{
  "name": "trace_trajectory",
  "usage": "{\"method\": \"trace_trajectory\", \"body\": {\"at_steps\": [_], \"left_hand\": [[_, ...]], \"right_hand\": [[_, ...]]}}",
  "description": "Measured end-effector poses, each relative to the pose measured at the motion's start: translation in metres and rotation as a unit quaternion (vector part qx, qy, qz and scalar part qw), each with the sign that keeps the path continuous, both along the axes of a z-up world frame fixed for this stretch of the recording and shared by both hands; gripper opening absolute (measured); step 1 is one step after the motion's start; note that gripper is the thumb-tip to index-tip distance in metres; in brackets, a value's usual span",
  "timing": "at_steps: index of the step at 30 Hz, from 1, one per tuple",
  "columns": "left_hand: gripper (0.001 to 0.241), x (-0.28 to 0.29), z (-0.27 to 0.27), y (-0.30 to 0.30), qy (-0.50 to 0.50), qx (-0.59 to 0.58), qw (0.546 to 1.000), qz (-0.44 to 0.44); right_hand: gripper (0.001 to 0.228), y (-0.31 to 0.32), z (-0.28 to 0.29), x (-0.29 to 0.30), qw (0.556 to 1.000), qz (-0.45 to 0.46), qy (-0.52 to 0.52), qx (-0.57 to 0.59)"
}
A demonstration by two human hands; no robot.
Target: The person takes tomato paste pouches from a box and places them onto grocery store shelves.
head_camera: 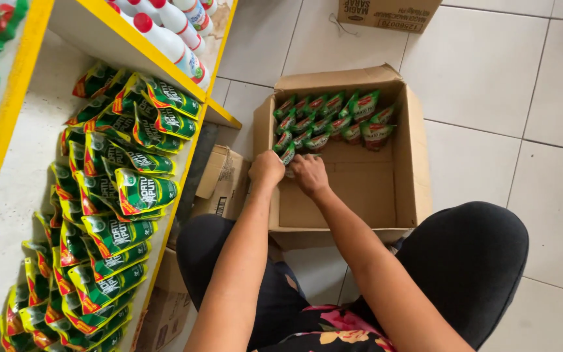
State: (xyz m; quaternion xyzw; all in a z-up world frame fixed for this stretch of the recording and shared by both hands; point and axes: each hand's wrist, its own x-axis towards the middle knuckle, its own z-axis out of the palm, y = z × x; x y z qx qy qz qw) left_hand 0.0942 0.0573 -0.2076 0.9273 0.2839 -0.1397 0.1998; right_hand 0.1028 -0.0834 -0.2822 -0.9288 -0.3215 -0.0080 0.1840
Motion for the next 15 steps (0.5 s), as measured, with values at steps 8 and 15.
{"method": "trace_trajectory", "body": {"at_steps": [8, 15], "left_hand": [[0.026, -0.016, 0.009, 0.007, -0.009, -0.020, 1.000, 0.010], [0.030, -0.027, 0.044, -0.010, -0.028, -0.040, 0.999, 0.003]], "right_hand": [[0.021, -0.010, 0.097, 0.040, 0.998, 0.046, 0.002, 0.039], [0.066, -0.030, -0.040, 0.036, 0.975, -0.109, 0.191, -0.024]]}}
